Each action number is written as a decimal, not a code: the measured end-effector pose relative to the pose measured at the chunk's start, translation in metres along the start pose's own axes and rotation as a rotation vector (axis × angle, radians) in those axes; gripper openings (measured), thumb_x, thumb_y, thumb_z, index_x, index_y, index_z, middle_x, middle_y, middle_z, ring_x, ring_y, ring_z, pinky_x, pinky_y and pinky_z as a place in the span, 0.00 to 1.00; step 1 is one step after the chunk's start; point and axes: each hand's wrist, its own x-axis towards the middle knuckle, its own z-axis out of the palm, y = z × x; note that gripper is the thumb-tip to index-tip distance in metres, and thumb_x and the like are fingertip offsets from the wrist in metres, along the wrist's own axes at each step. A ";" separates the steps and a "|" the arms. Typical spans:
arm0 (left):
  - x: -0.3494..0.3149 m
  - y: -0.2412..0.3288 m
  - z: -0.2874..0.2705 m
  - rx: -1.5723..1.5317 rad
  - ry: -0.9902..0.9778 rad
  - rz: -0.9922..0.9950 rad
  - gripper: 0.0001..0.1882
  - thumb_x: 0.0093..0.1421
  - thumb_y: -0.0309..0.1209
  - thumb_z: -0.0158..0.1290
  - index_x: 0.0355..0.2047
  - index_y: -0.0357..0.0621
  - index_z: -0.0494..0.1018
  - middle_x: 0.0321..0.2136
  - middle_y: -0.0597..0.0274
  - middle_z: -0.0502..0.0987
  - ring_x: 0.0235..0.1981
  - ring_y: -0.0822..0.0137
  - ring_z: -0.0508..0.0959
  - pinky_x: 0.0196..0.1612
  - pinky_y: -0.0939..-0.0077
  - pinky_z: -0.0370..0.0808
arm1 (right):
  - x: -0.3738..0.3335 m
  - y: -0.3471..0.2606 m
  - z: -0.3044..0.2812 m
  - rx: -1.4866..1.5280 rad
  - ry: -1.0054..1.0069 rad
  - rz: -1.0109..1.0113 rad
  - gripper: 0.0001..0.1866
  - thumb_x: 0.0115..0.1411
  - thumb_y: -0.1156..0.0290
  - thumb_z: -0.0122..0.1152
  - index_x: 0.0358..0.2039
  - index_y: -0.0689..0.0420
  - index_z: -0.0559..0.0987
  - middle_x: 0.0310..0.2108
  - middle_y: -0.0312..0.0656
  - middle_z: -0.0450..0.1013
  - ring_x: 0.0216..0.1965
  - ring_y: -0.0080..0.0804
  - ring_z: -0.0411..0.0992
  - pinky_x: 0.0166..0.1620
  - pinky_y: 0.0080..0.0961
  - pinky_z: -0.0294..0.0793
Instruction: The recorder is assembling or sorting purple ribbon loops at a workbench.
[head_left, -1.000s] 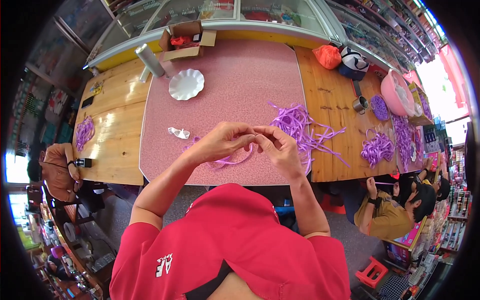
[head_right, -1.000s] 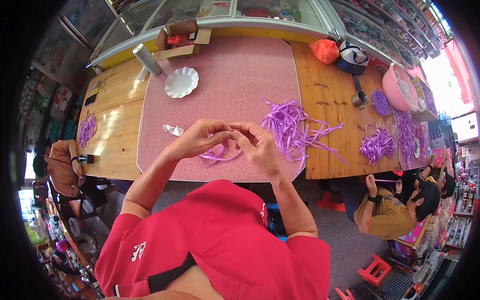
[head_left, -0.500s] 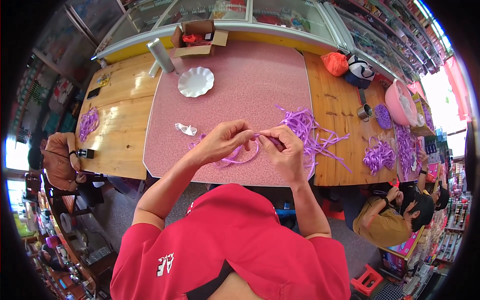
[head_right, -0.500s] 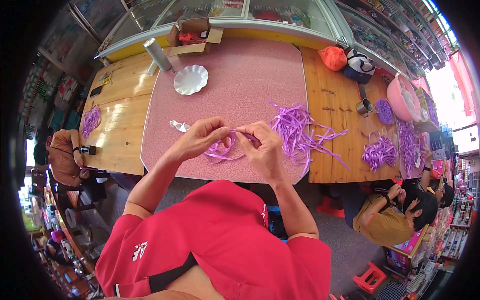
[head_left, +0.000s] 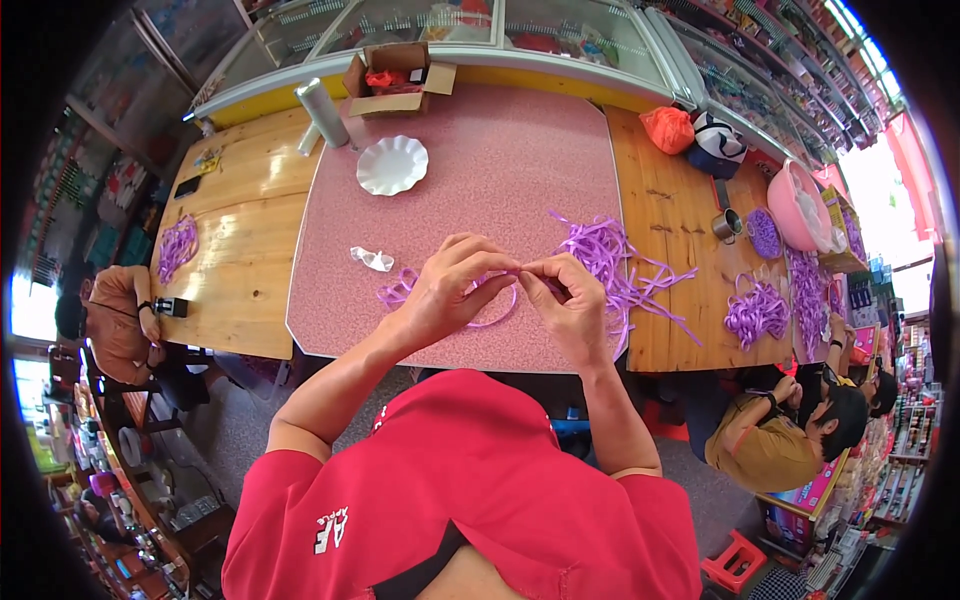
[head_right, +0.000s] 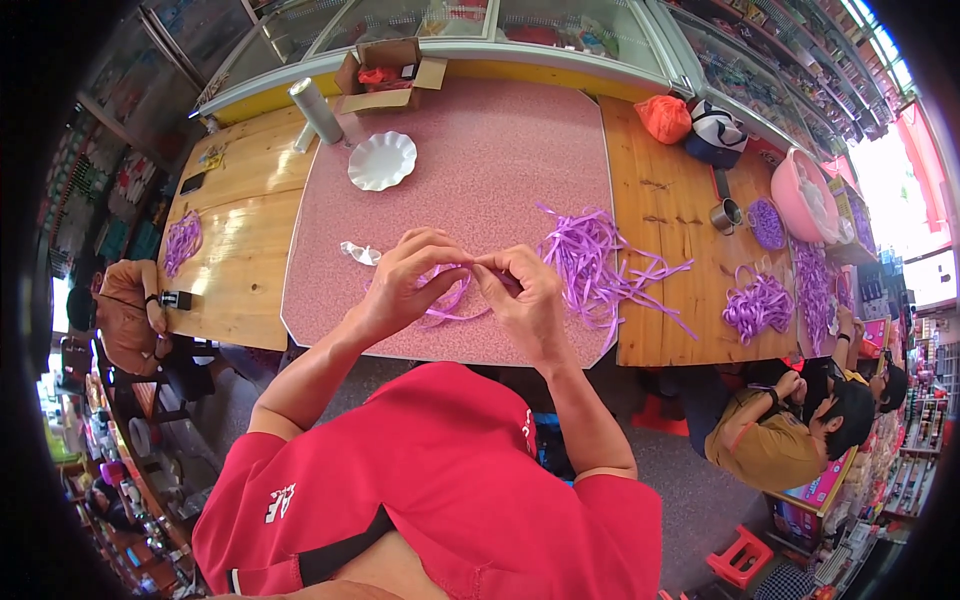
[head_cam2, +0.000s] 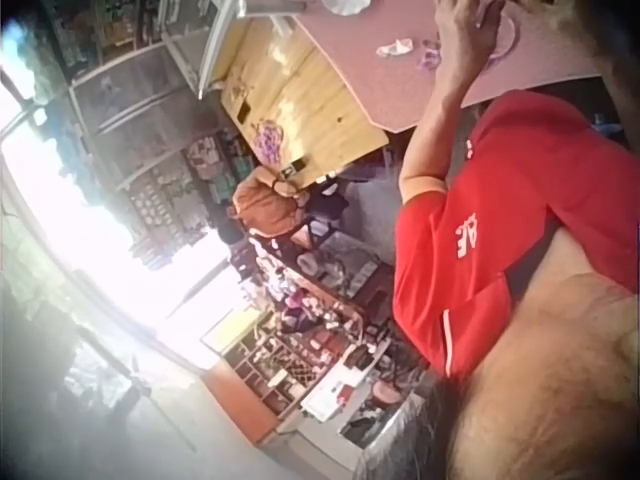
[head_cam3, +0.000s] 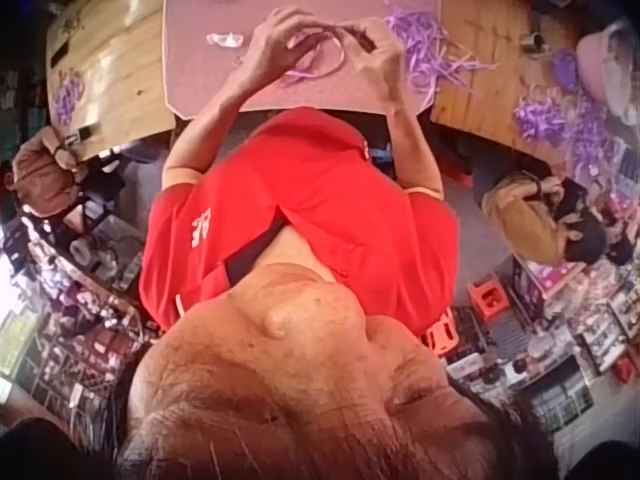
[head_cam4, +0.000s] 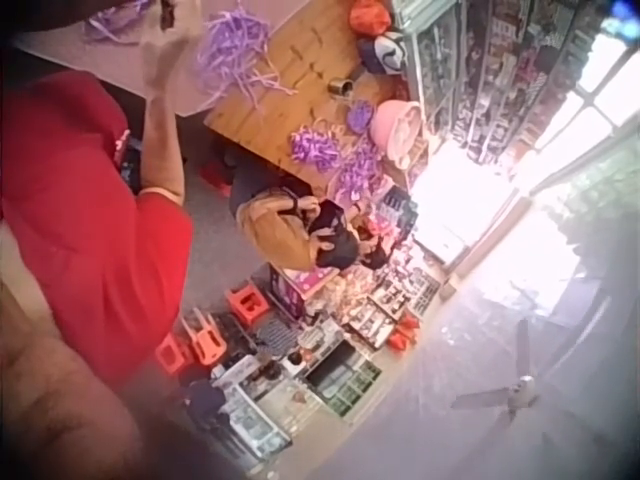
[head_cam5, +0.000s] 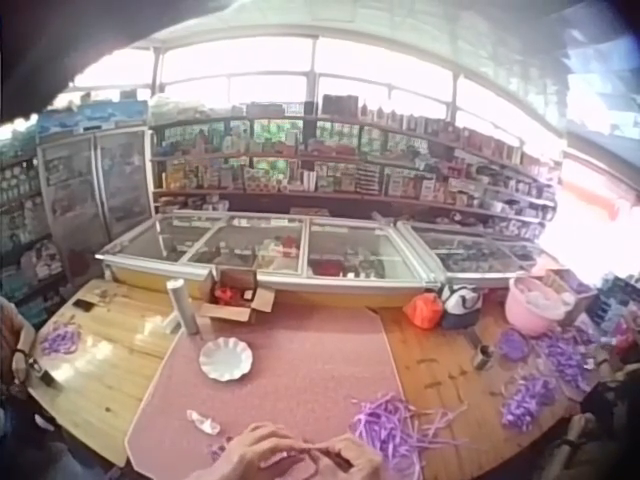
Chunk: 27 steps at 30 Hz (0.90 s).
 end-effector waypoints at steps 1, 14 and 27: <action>0.001 0.000 0.001 0.007 -0.001 0.005 0.13 0.53 0.24 0.63 0.39 0.43 0.77 0.35 0.58 0.79 0.42 0.56 0.77 0.48 0.64 0.73 | 0.000 0.001 0.000 -0.008 -0.006 0.005 0.02 0.59 0.78 0.65 0.33 0.62 0.82 0.27 0.34 0.72 0.26 0.16 0.67 0.27 0.16 0.65; -0.003 -0.007 0.000 0.072 -0.090 0.069 0.09 0.54 0.25 0.62 0.36 0.41 0.76 0.35 0.59 0.79 0.41 0.58 0.78 0.50 0.61 0.71 | -0.006 0.004 -0.002 0.002 -0.054 0.066 0.03 0.59 0.76 0.65 0.33 0.62 0.82 0.27 0.34 0.71 0.26 0.16 0.67 0.28 0.16 0.65; -0.015 -0.006 -0.023 -1.002 -0.177 -0.614 0.12 0.71 0.37 0.45 0.35 0.41 0.69 0.35 0.63 0.73 0.38 0.70 0.73 0.45 0.74 0.69 | 0.004 -0.001 -0.019 0.076 -0.132 0.050 0.04 0.57 0.78 0.67 0.35 0.60 0.82 0.27 0.31 0.69 0.26 0.14 0.62 0.27 0.13 0.58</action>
